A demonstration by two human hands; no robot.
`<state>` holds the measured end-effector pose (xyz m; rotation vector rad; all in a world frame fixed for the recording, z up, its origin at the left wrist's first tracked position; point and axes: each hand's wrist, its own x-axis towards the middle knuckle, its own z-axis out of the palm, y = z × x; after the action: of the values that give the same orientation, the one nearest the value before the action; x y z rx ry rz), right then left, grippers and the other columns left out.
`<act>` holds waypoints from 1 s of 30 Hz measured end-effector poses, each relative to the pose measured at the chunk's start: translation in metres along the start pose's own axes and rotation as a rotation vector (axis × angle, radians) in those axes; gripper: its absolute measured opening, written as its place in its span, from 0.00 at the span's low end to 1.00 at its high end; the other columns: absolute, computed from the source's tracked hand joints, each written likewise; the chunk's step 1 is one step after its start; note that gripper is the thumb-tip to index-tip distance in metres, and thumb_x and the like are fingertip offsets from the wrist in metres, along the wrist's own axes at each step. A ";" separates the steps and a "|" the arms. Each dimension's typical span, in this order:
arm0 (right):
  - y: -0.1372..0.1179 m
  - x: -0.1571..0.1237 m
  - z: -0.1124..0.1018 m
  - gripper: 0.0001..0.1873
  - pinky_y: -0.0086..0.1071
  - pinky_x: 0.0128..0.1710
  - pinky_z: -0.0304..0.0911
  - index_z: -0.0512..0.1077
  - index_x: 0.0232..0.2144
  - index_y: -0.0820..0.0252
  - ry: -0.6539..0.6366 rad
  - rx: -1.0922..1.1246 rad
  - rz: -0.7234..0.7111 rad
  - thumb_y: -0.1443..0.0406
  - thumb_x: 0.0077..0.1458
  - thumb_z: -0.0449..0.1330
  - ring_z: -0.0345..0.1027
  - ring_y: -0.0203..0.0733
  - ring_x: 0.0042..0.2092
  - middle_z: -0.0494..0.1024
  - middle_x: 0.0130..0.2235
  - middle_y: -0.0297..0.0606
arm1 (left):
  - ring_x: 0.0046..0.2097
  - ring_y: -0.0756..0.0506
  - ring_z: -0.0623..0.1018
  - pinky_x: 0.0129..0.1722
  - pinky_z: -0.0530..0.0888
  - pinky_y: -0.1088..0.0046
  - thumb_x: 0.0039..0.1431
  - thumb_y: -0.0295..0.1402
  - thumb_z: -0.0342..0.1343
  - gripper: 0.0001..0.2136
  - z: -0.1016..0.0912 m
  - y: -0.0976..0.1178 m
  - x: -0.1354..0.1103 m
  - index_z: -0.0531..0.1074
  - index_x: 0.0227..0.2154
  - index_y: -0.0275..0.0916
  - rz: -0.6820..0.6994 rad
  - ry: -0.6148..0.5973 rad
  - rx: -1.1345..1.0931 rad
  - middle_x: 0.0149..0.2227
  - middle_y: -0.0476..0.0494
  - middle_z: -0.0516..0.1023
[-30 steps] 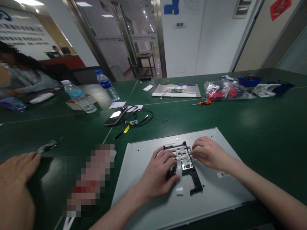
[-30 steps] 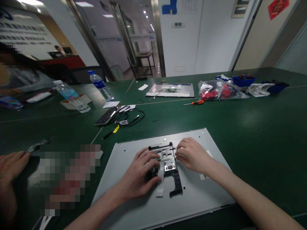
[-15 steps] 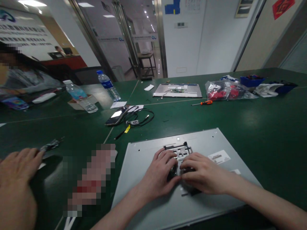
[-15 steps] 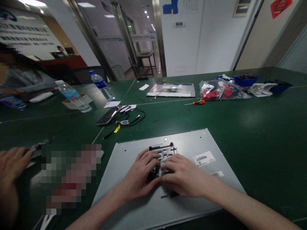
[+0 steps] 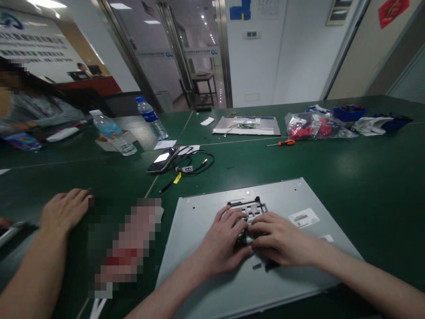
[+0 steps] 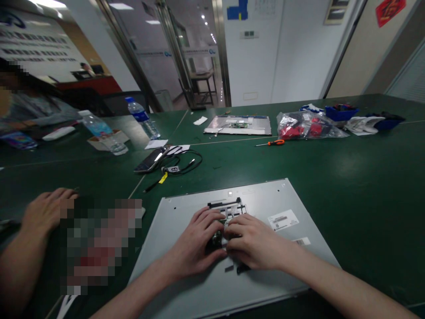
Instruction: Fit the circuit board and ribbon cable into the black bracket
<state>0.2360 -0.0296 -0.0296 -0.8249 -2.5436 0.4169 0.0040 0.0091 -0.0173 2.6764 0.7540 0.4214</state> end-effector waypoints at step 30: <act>-0.004 -0.001 -0.014 0.06 0.45 0.55 0.62 0.81 0.37 0.51 0.028 0.157 -0.002 0.66 0.62 0.63 0.66 0.47 0.55 0.74 0.51 0.42 | 0.61 0.33 0.68 0.67 0.56 0.42 0.49 0.42 0.69 0.26 -0.007 0.006 0.001 0.69 0.50 0.43 -0.008 -0.032 -0.031 0.56 0.38 0.72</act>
<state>0.2415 -0.0317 -0.0165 -0.7643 -2.4490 0.5916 0.0049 0.0066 -0.0082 2.6439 0.7428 0.3844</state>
